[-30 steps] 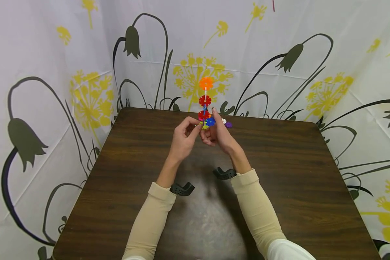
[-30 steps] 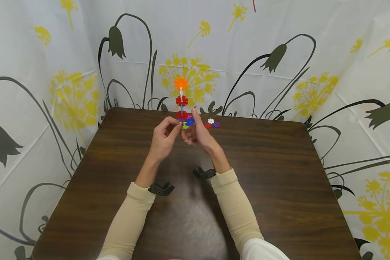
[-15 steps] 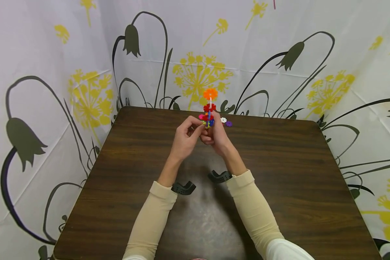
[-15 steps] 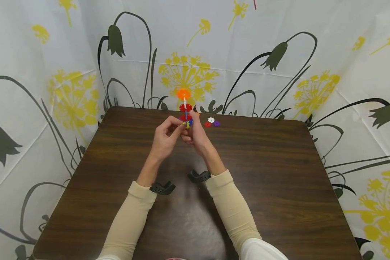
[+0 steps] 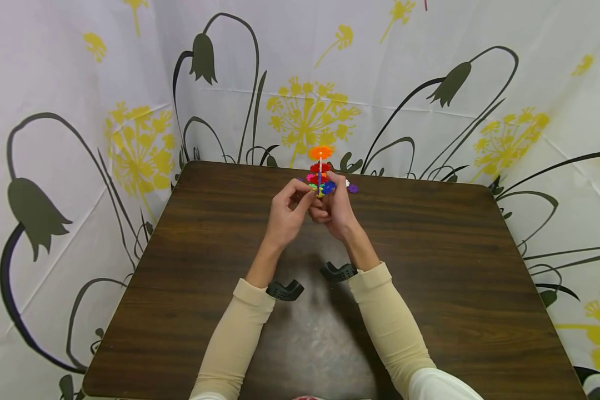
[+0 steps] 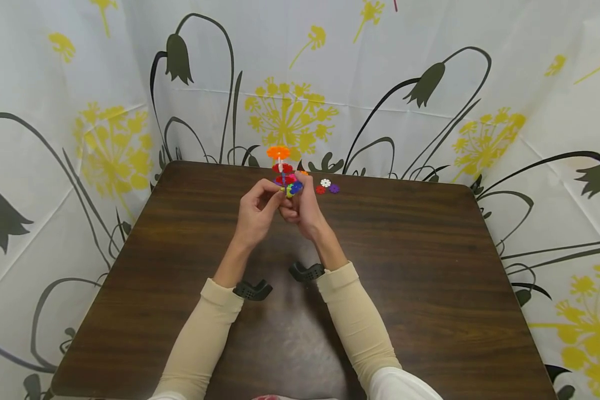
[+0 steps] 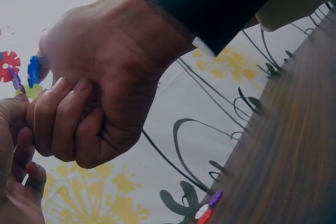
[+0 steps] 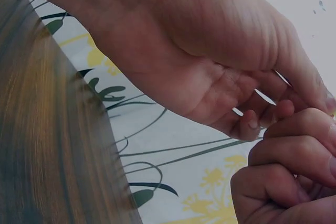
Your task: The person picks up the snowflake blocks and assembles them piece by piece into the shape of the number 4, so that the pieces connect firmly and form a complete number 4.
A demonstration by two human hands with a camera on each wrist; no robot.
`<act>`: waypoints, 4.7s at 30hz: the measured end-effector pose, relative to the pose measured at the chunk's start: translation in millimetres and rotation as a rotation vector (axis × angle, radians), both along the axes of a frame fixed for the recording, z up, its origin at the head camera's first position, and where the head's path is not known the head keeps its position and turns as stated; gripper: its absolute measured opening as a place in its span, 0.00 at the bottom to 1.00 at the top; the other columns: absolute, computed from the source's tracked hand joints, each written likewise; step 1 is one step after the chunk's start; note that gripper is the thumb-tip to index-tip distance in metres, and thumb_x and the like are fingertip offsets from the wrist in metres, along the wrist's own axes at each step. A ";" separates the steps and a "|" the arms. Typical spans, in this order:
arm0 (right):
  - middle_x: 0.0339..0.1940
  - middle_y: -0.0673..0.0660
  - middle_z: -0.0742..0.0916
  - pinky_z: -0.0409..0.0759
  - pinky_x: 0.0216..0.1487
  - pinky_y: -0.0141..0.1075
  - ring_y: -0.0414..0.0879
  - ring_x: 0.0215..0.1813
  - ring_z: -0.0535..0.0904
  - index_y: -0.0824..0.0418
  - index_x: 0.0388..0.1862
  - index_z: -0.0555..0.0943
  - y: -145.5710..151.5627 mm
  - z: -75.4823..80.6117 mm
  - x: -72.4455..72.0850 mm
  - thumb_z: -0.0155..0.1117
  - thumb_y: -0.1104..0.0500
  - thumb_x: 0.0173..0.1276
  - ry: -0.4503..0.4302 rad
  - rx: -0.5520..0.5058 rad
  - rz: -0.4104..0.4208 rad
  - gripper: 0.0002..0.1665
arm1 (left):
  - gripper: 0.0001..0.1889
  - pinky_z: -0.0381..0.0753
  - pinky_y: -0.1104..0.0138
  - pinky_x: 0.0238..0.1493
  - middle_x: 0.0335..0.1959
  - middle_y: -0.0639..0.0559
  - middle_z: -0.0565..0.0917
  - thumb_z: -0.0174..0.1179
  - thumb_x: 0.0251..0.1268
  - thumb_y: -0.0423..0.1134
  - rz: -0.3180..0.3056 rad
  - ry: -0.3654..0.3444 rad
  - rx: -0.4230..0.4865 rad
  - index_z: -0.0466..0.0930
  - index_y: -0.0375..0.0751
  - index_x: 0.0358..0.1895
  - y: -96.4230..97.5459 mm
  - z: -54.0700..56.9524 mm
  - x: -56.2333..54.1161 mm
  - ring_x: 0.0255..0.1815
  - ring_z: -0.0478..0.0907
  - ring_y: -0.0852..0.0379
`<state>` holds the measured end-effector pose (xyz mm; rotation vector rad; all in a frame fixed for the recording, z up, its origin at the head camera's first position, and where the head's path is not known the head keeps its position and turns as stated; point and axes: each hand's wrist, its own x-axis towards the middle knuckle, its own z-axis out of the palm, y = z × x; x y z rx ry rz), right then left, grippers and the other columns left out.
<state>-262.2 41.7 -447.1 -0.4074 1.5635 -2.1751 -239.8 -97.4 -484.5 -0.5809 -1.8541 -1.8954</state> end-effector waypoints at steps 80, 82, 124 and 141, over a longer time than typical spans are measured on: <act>0.09 0.43 0.66 0.50 0.14 0.28 0.34 0.11 0.53 0.57 0.15 0.71 11.7 16.4 -1.9 0.31 0.42 0.78 0.077 0.041 -0.091 0.35 | 0.03 0.83 0.74 0.40 0.38 0.58 0.84 0.61 0.77 0.25 -0.219 -0.068 0.171 0.79 0.25 0.44 4.5 15.6 -15.0 0.34 0.81 0.63; 0.08 0.42 0.65 0.49 0.14 0.28 0.33 0.11 0.52 0.56 0.14 0.70 11.6 16.0 -1.7 0.31 0.43 0.78 0.078 0.039 -0.090 0.35 | 0.01 0.82 0.74 0.39 0.38 0.59 0.85 0.61 0.77 0.23 -0.219 -0.073 0.173 0.80 0.29 0.43 4.8 15.9 -15.4 0.33 0.81 0.64; 0.49 0.60 0.91 0.81 0.47 0.49 0.54 0.45 0.85 0.54 0.63 0.82 -5.4 -108.4 -99.7 0.63 0.50 0.78 0.400 0.974 -0.210 0.19 | 0.15 0.88 0.72 0.52 0.45 0.55 0.86 0.61 0.75 0.22 -0.053 -0.207 0.142 0.72 0.19 0.58 -33.4 34.0 0.8 0.46 0.87 0.62; 0.65 0.62 0.87 0.79 0.63 0.62 0.65 0.64 0.84 0.55 0.72 0.75 -49.3 -125.2 -121.1 0.59 0.32 0.77 0.238 1.315 -0.280 0.37 | 0.10 0.84 0.72 0.49 0.48 0.40 0.83 0.62 0.77 0.30 -0.021 -0.189 -0.160 0.76 0.31 0.54 -42.3 42.0 8.8 0.49 0.82 0.54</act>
